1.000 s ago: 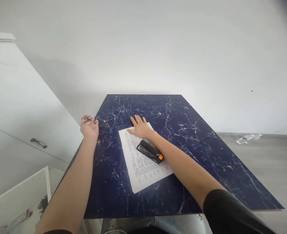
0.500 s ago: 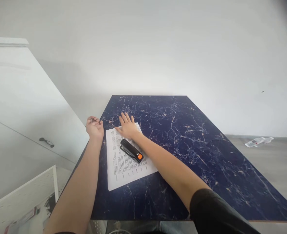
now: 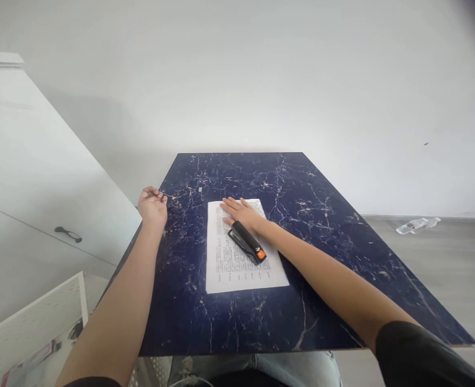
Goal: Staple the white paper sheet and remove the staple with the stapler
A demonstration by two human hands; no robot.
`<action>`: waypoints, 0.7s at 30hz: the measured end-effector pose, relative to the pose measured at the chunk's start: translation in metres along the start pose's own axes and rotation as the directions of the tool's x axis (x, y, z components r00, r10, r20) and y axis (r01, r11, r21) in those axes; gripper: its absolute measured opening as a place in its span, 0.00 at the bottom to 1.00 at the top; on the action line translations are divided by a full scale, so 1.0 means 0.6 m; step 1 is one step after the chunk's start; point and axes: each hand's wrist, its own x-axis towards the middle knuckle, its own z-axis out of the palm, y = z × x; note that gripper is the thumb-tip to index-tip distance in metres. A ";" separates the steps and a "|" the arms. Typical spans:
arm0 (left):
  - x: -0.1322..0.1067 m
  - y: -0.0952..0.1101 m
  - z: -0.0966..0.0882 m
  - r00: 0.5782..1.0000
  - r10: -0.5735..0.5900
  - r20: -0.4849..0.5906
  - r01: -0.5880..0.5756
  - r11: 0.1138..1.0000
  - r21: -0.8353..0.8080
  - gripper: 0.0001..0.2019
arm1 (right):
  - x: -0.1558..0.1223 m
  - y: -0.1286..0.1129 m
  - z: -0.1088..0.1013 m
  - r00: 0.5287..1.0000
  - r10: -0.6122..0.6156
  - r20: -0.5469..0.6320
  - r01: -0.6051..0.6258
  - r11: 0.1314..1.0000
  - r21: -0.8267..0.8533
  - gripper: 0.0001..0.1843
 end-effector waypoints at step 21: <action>-0.205 -0.122 0.136 0.799 -0.378 0.468 0.094 0.847 0.524 0.16 | -0.236 0.038 -0.138 0.957 -0.048 0.284 -0.179 0.673 0.718 0.40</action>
